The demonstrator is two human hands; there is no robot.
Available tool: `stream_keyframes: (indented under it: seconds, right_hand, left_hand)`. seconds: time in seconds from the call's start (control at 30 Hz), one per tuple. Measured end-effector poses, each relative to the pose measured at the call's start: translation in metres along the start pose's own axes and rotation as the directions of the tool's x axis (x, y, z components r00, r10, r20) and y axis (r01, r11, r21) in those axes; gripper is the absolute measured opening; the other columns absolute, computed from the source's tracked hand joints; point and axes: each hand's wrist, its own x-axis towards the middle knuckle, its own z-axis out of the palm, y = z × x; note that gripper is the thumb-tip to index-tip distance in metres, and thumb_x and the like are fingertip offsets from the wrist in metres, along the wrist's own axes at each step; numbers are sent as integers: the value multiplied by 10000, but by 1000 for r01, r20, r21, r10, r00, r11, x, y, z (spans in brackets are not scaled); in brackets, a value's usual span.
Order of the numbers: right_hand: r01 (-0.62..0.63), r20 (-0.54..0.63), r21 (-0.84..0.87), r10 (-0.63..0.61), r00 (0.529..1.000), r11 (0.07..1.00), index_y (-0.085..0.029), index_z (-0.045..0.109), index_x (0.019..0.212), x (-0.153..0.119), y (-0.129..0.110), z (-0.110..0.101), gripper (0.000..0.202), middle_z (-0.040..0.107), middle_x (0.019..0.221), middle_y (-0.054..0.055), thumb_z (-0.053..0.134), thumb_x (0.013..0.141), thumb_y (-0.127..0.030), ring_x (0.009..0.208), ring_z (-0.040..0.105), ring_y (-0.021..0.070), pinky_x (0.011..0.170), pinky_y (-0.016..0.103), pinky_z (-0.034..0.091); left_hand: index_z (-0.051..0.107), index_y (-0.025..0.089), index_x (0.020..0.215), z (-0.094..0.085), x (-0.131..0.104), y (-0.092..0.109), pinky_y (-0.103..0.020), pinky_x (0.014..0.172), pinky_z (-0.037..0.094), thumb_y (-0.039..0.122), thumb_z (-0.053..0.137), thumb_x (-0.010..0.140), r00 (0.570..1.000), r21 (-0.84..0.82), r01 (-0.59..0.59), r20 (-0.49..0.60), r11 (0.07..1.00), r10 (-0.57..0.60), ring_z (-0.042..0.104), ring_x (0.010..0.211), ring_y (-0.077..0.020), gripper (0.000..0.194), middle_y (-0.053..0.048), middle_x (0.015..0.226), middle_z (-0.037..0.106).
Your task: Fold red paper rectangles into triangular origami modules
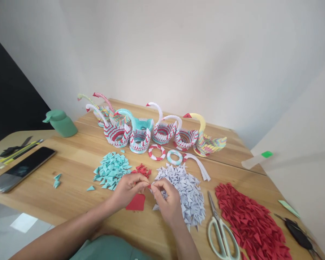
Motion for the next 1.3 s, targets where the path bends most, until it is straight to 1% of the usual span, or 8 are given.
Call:
stream_keyframes:
  seconds: [0.1, 0.3, 0.47, 0.53, 0.67, 0.83, 1.1, 1.3]
  right_hand:
    - [38, -23, -39, -39, 999, 999, -198, 578, 722, -1, -1, 2, 202, 556, 664, -12, 524, 899, -278, 603, 522, 130, 586, 235, 426]
    - [120, -32, -92, -123, 992, 989, -206, 547, 710, -2, -5, 3, 202, 529, 653, -15, 500, 905, -239, 604, 516, 133, 593, 249, 422]
    - [153, -135, -119, -168, 976, 981, -207, 569, 743, -2, -1, 3, 176, 541, 659, -14, 508, 908, -222, 603, 520, 136, 594, 257, 417]
    - [174, -169, -132, -195, 966, 976, -208, 576, 759, -2, 1, 3, 160, 551, 669, -12, 515, 906, -200, 609, 525, 136, 595, 259, 417]
    - [245, -177, -177, -275, 945, 953, -214, 603, 806, -3, 2, 2, 122, 585, 716, 1, 535, 898, -171, 643, 552, 144, 609, 269, 428]
    - [317, -155, -216, -353, 923, 923, -221, 616, 856, -4, 3, 2, 110, 612, 739, 18, 544, 890, -145, 673, 572, 162, 614, 288, 446]
    - [310, -160, -242, -353, 922, 920, -218, 624, 833, -4, 1, 1, 115, 628, 728, 25, 544, 894, -161, 675, 585, 167, 616, 290, 456]
    - [247, -83, -168, -264, 961, 954, -208, 634, 847, -1, 0, 3, 95, 618, 720, 8, 550, 894, -209, 634, 579, 146, 585, 256, 448]
  left_hand:
    - [603, 147, 687, -1, 2, -2, -213, 522, 390, 416, 613, 815, 993, -204, 119, 38, 972, -113, 494, 512, -111, 298, 10, 544, 563]
    - [565, 141, 642, 0, 1, -1, -210, 532, 385, 473, 623, 803, 997, -222, 78, 40, 972, -71, 492, 526, -97, 374, 7, 556, 564]
    - [633, 128, 842, -1, 5, -4, -232, 540, 438, 553, 559, 825, 986, -372, 154, 118, 915, -118, 542, 509, -104, 432, -30, 643, 662]
    - [644, 124, 902, 0, 6, -4, -230, 540, 443, 534, 632, 780, 981, -410, 180, 136, 894, -135, 553, 517, -103, 428, -31, 665, 675]
    - [647, 118, 816, 3, 5, -2, -219, 561, 447, 463, 780, 654, 973, -454, 228, 143, 862, -182, 565, 558, -103, 403, -13, 640, 660]
    - [650, 108, 750, 4, 4, 0, -205, 547, 421, 448, 787, 655, 982, -479, 189, 97, 857, -162, 545, 548, -90, 378, -11, 608, 645]
    - [626, 113, 784, 2, 3, 0, -214, 547, 427, 474, 721, 727, 991, -435, 129, 86, 891, -101, 526, 545, -96, 377, -20, 628, 632]
    - [634, 124, 709, 0, 1, 8, -210, 548, 385, 338, 632, 814, 999, -124, -48, -4, 991, 48, 487, 567, -103, 239, -14, 607, 585]
